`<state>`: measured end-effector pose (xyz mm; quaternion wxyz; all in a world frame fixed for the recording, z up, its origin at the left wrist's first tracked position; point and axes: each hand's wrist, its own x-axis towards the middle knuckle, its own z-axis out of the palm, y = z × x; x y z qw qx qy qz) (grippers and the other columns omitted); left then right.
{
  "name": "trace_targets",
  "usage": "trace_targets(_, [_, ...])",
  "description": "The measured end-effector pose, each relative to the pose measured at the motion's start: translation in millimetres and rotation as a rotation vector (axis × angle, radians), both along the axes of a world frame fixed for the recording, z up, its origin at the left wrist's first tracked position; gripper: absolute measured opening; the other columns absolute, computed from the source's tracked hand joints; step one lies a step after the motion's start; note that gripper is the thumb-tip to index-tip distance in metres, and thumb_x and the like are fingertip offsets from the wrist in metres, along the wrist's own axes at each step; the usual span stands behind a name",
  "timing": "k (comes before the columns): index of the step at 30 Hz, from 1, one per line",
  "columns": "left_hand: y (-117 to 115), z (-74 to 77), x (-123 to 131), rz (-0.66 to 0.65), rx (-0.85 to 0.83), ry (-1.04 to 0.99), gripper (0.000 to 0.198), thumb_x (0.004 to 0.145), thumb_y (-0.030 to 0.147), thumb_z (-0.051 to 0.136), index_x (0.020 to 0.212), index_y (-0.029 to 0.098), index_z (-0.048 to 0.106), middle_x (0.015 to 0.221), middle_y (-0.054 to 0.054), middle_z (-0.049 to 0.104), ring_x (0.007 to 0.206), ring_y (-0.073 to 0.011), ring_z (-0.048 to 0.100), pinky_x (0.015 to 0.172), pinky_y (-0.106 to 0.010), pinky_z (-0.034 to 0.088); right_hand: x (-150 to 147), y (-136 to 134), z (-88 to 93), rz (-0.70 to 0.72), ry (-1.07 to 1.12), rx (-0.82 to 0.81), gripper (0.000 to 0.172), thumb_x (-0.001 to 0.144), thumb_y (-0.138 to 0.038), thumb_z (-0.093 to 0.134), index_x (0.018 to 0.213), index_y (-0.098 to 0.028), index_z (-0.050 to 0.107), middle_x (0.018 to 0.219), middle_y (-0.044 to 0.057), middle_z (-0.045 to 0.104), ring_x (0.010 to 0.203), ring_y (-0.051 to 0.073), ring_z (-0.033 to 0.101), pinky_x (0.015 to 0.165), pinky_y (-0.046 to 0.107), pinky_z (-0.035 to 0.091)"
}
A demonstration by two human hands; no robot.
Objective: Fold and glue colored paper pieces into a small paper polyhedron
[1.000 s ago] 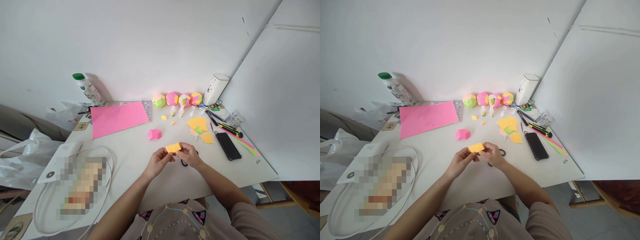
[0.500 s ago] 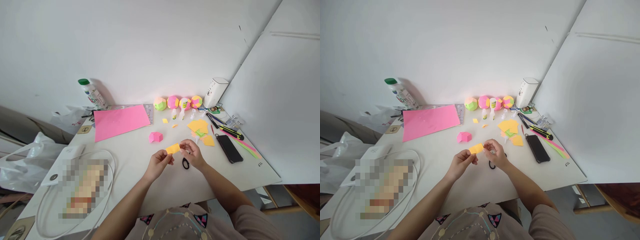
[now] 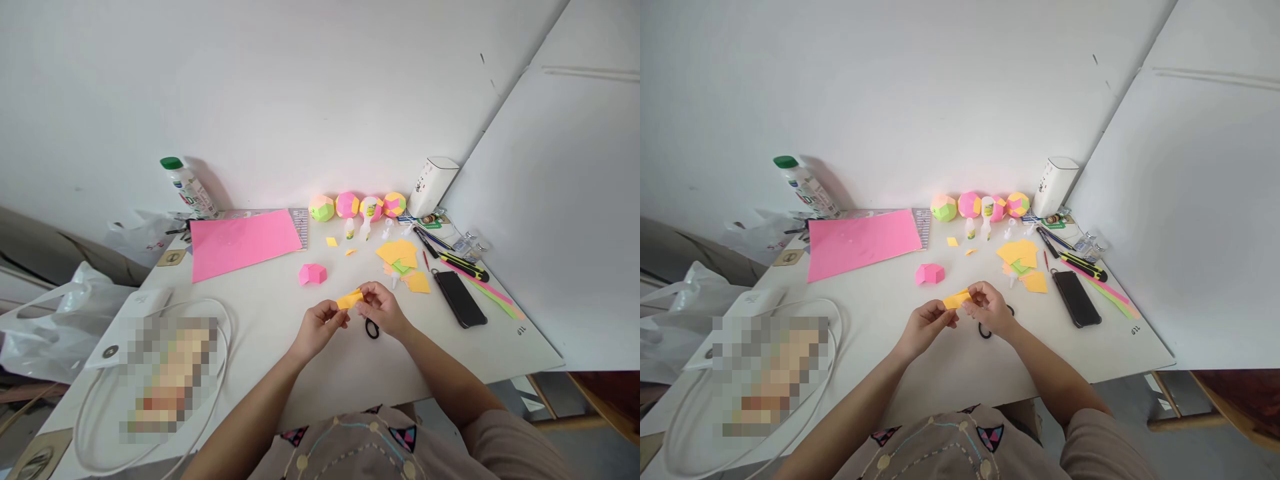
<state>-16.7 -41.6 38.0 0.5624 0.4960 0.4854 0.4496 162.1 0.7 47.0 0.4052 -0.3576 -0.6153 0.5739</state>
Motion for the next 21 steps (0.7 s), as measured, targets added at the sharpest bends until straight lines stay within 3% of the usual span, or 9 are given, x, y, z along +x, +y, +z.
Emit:
trace_targets(4, [0, 3.5, -2, -0.022, 0.009, 0.007, 0.027, 0.079, 0.044, 0.063, 0.079, 0.017, 0.059, 0.08, -0.005, 0.068, 0.071, -0.0162, 0.064, 0.071, -0.032, 0.051, -2, 0, 0.6, 0.057, -0.011, 0.019, 0.016, 0.082, -0.032, 0.063, 0.084, -0.019, 0.053, 0.081, 0.0, 0.055, 0.057, 0.008, 0.053, 0.051, 0.024, 0.046])
trace_targets(8, [-1, 8.9, -4, -0.044, 0.041, -0.081, 0.034, 0.084, 0.046, 0.057, 0.101, 0.017, 0.06, 0.094, -0.007, 0.068, 0.081, -0.0167, 0.063, 0.079, -0.034, 0.05, -3, 1, -0.2, 0.044, -0.054, 0.188, 0.011, 0.082, -0.028, 0.064, 0.08, -0.02, 0.057, 0.088, 0.003, 0.055, 0.061, 0.01, 0.055, 0.053, 0.025, 0.049])
trace_targets(13, [1, 10.0, -4, -0.019, -0.04, -0.116, 0.034, 0.079, 0.047, 0.062, 0.096, 0.016, 0.062, 0.091, -0.007, 0.067, 0.08, -0.0178, 0.063, 0.08, -0.036, 0.05, -3, 4, -6.9, 0.03, -0.113, 0.452, 0.005, 0.082, -0.02, 0.061, 0.077, -0.019, 0.06, 0.09, 0.007, 0.059, 0.073, 0.013, 0.059, 0.057, 0.025, 0.05])
trace_targets(18, [1, 9.7, -4, -0.02, -0.077, -0.146, 0.033, 0.077, 0.045, 0.065, 0.094, 0.017, 0.064, 0.092, -0.005, 0.068, 0.08, -0.0171, 0.063, 0.081, -0.035, 0.049, -4, 5, -9.5, 0.034, -0.12, 0.508, 0.007, 0.078, -0.012, 0.06, 0.077, -0.019, 0.06, 0.093, 0.007, 0.059, 0.077, 0.014, 0.06, 0.06, 0.025, 0.052])
trace_targets(21, [2, 8.6, -5, 0.059, -0.102, -0.104, 0.033, 0.075, 0.048, 0.066, 0.082, 0.016, 0.064, 0.078, -0.002, 0.065, 0.071, -0.0143, 0.059, 0.07, -0.029, 0.047, -3, 5, -9.5, 0.042, -0.138, 0.552, 0.012, 0.074, -0.008, 0.057, 0.076, -0.019, 0.06, 0.092, 0.007, 0.058, 0.083, 0.016, 0.061, 0.065, 0.027, 0.053])
